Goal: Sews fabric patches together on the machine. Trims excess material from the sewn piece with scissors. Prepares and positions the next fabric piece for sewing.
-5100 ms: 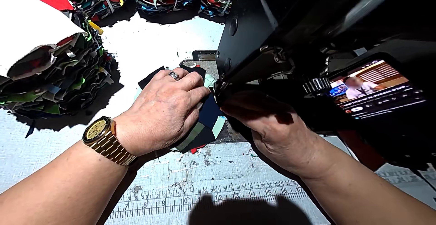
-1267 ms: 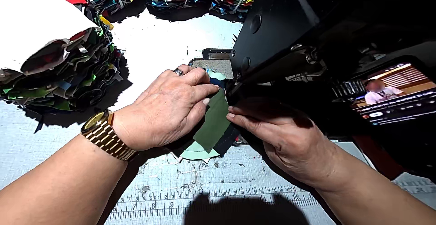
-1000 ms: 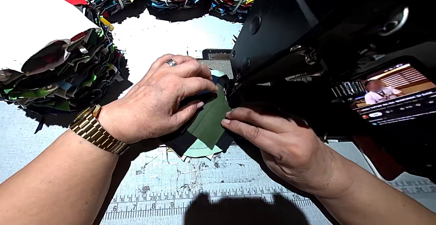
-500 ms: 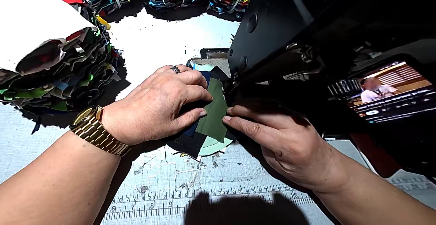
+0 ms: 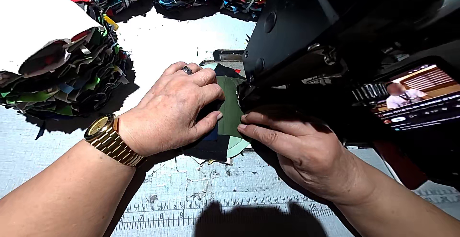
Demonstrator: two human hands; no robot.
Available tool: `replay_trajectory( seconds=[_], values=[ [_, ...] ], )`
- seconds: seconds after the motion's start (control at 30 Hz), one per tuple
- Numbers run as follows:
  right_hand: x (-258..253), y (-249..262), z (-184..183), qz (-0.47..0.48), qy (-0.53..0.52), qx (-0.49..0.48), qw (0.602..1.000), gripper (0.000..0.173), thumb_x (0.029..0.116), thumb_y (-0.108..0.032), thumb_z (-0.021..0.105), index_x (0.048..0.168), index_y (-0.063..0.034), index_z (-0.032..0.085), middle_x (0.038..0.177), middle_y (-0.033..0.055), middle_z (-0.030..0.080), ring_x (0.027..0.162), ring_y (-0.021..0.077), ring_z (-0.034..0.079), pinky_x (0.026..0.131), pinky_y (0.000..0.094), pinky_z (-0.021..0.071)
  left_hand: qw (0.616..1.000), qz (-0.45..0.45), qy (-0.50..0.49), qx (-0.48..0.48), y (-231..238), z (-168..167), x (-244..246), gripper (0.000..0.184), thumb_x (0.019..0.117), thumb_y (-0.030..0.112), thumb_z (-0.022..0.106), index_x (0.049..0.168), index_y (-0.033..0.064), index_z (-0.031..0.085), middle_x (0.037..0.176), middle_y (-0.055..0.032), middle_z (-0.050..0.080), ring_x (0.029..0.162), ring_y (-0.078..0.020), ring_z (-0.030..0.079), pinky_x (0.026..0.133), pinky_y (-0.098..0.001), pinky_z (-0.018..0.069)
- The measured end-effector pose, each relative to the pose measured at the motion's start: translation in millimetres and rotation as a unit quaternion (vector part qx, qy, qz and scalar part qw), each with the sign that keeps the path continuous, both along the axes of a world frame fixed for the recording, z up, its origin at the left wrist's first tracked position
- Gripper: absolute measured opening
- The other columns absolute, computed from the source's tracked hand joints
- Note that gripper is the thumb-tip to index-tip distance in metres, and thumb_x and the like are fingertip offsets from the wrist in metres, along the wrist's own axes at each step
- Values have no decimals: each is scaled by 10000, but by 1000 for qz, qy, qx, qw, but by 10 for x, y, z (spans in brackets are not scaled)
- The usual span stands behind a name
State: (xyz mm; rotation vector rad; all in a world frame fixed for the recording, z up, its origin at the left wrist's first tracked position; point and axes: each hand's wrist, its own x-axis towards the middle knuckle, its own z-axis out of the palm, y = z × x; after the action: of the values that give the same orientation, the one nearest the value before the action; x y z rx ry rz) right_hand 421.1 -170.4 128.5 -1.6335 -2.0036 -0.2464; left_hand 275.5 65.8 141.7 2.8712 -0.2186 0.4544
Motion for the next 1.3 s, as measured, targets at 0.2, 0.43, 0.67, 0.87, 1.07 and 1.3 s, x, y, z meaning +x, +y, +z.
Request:
replay_trajectory(
  seconds=[0.2, 0.43, 0.67, 0.87, 1.07, 1.3],
  values=[
    [-67, 26, -24, 20, -9, -9, 1000, 335, 946, 42, 514, 1175, -16, 752, 1187, 170, 710, 1146, 265, 666, 1012, 377, 533, 999, 0, -19, -33, 7, -16, -16, 388, 1000, 419, 521, 1179, 149, 736, 1184, -39, 670, 1258, -242, 558, 1119, -527, 361],
    [-64, 18, -15, 20, -4, -19, 1000, 341, 943, 45, 517, 1182, -25, 751, 1176, 158, 709, 1138, 259, 665, 1007, 381, 538, 984, -129, -4, -119, 154, 12, -68, 224, 978, 269, 623, 1042, 147, 800, 1151, -10, 715, 1214, -163, 617, 1038, -348, 518],
    [-65, 16, -14, 12, -8, -18, 1000, 343, 947, 38, 515, 1176, -42, 758, 1166, 140, 718, 1131, 250, 667, 1019, 404, 523, 986, -127, 24, -108, 167, 24, -75, 255, 982, 324, 614, 1083, 188, 805, 1187, 7, 712, 1240, -139, 606, 1048, -334, 512],
    [-37, 8, -14, 11, 0, -16, 1000, 338, 956, 32, 514, 1169, -45, 765, 1173, 132, 727, 1149, 248, 666, 1047, 410, 506, 989, -117, 17, -92, 146, 29, -78, 283, 989, 327, 567, 1086, 210, 806, 1148, 33, 710, 1174, -123, 611, 1031, -376, 482],
    [-5, -7, -11, 0, 3, -13, 1000, 340, 957, 33, 509, 1163, -43, 769, 1168, 136, 734, 1163, 255, 667, 1064, 412, 499, 991, -107, 23, -80, 124, 32, -80, 303, 987, 331, 543, 1111, 228, 800, 1127, 52, 701, 1146, -116, 604, 1090, -449, 408],
    [-17, 12, 11, -15, 8, 28, 999, 309, 964, 41, 514, 1140, -13, 763, 1153, 166, 731, 1159, 266, 672, 1049, 387, 518, 993, -96, 14, -65, 102, 19, -64, 299, 977, 308, 540, 1119, 245, 796, 1065, 65, 688, 1097, -127, 605, 1079, -488, 396]
  ],
)
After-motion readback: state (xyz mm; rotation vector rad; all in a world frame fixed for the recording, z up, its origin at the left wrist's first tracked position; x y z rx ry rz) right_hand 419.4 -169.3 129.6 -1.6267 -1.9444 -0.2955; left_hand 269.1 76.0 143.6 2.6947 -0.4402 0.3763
